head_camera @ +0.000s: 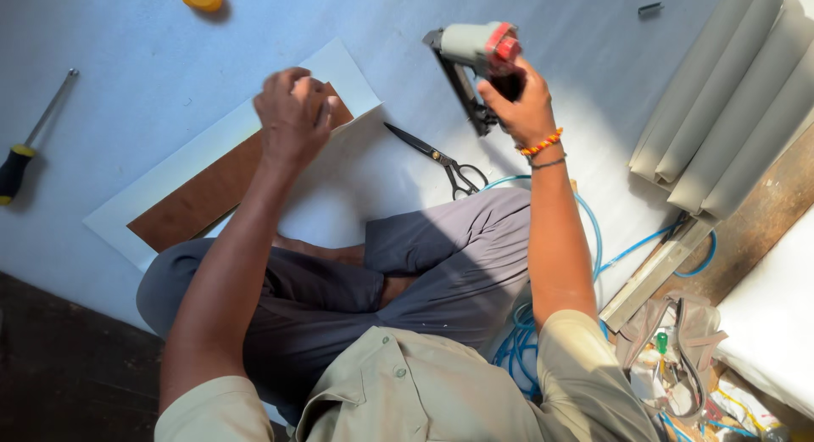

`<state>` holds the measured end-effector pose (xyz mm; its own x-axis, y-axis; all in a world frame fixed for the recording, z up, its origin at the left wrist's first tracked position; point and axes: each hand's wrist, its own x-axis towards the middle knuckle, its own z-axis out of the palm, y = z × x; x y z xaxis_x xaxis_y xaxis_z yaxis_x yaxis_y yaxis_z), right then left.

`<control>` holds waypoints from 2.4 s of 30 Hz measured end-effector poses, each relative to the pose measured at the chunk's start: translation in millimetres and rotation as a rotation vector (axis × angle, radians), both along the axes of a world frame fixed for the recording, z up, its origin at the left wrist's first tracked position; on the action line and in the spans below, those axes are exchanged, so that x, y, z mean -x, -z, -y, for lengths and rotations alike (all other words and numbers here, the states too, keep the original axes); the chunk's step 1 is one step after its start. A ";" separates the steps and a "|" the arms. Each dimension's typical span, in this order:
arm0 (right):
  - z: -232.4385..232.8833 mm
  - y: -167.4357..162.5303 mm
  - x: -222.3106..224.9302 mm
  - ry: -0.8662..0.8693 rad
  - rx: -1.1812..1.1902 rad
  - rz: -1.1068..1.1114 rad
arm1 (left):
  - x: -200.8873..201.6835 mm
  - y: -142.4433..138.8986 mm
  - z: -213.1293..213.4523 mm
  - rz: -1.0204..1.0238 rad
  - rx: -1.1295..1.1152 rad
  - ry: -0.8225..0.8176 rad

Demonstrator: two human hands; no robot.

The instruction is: The person wraps a rectangular wooden piece with white fabric, folds the edges, and secures them using a pneumatic staple gun. They repeatedly adjust the fabric and fire staples along the edges to hold the material in place.

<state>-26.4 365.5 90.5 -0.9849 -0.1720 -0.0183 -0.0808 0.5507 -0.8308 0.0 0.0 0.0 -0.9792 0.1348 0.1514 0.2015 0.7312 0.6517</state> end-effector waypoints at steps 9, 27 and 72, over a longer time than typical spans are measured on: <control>30.0 28.7 0.4 -0.289 1.295 0.656 | -60.9 -67.8 -89.4 0.675 -0.871 0.257; 69.1 57.8 17.8 -0.348 1.772 0.590 | -73.3 -65.0 -93.3 1.097 -1.930 0.336; -16.1 34.2 53.7 -0.662 1.670 0.093 | -42.5 -65.6 -99.6 1.176 -0.103 0.791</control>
